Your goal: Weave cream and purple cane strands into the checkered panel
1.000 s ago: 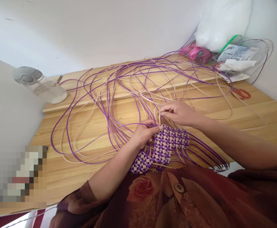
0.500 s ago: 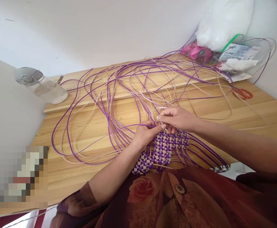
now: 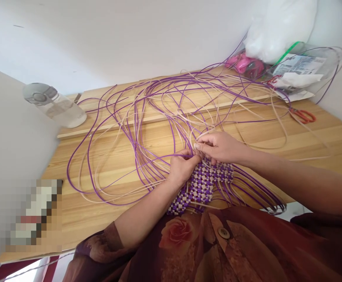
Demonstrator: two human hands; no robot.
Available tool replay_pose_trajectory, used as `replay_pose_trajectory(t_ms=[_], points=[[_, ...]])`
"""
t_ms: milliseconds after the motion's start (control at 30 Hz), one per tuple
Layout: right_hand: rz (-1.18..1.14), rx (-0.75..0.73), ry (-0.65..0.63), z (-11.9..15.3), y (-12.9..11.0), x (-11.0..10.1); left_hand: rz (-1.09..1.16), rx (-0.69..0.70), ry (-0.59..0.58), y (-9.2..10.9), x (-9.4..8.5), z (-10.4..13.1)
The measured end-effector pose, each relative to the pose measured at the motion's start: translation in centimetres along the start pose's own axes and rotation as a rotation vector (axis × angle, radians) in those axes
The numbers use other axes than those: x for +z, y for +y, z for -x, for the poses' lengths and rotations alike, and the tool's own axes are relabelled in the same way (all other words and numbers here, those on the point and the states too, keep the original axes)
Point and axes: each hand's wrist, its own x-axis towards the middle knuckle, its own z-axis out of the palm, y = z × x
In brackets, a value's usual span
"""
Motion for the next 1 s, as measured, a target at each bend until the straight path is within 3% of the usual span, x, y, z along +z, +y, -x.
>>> replay_pose_trajectory(t_ms=[100, 233, 433, 600, 700, 767, 900, 933, 1000], points=[[0.077, -0.262, 0.183, -0.3, 0.1, -0.7, -0.001, 0.002, -0.011, -0.1, 0.0, 0.0], [0.186, -0.505, 0.147, -1.7, 1.3, -0.7, 0.029, 0.041, -0.021, -0.3, -0.1, -0.1], [0.245, -0.502, 0.156, -2.7, 4.4, -0.6, 0.025, 0.039, -0.005, -0.3, 0.0, -0.3], [0.354, -0.591, 0.327, -2.1, 6.0, -1.3, 0.0, 0.03, -0.007, -0.5, -0.1, -0.4], [0.396, -0.636, 0.359, -1.5, 6.1, -2.1, 0.031, 0.02, -0.003, -0.7, -0.1, -0.6], [0.365, -0.685, 0.254, -0.7, 5.3, -2.7, 0.035, 0.0, -0.002, -0.9, -0.3, -0.8], [0.236, -0.688, -0.164, 0.2, 2.3, -3.0, 0.002, -0.026, -0.034, -1.0, -0.5, -1.1], [0.216, -0.661, -0.195, 0.0, 1.7, -2.7, 0.003, -0.02, -0.043, -0.9, -0.5, -1.1], [0.183, -0.558, -0.112, -0.9, 1.2, -1.8, 0.031, -0.011, -0.063, -0.8, -0.5, -1.0]])
